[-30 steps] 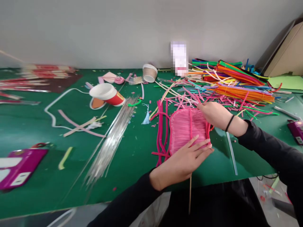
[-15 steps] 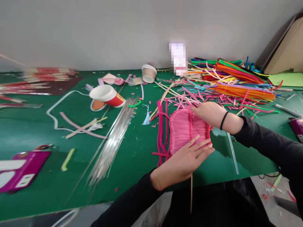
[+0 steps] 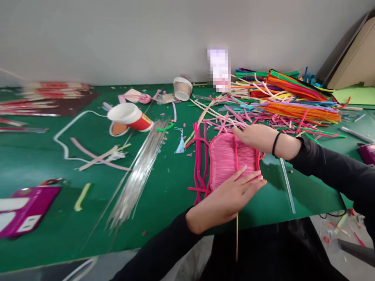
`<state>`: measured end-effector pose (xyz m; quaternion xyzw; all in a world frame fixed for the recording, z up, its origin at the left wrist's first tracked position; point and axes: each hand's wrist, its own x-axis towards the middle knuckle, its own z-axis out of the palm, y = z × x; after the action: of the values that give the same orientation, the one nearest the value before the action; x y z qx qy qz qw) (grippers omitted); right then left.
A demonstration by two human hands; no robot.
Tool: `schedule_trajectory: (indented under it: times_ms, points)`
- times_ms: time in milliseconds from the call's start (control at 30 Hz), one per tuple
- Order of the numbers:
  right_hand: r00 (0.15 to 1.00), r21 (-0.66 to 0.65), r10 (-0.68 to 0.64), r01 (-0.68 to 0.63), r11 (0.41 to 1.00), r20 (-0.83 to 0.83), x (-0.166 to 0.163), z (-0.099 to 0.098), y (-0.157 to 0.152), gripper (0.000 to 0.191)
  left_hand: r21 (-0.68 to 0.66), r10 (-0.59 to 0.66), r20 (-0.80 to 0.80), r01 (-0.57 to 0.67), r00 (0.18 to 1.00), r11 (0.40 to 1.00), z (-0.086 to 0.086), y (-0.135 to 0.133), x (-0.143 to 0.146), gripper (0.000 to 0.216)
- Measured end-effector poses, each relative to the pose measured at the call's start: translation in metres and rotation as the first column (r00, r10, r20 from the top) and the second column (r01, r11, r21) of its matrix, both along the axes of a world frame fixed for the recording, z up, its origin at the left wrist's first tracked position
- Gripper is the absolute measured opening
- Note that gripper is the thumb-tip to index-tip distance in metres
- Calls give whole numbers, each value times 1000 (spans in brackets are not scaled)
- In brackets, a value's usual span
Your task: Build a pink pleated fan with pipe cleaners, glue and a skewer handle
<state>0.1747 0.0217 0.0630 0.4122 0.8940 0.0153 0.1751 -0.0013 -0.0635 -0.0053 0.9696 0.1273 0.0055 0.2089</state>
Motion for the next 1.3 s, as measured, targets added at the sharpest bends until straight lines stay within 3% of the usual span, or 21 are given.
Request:
schedule_trajectory:
  times_ms: [300, 433, 733, 1133, 1300]
  points:
    - [997, 74, 73, -72, 995, -14, 9, -8, 3, 31, -33, -14, 36, 15, 999, 999, -5, 1, -1, 94]
    - [992, 36, 119, -117, 992, -47, 13, -7, 8, 25, -31, -21, 37, 22, 999, 999, -4, 1, -1, 92]
    - [981, 42, 121, -116, 992, -150, 19, -5, 13, 38, -19, -20, 40, 21, 999, 1000, -2, 1, 0, 86]
    - [931, 6, 67, -70, 998, -358, 28, -9, 17, 27, -2, -22, 65, 22, 998, 1000, -3, 1, -1, 77]
    - [926, 0, 56, -60, 998, -372, 27, -8, 12, 23, -26, -9, 52, 10, 999, 1000, -3, 1, -1, 78]
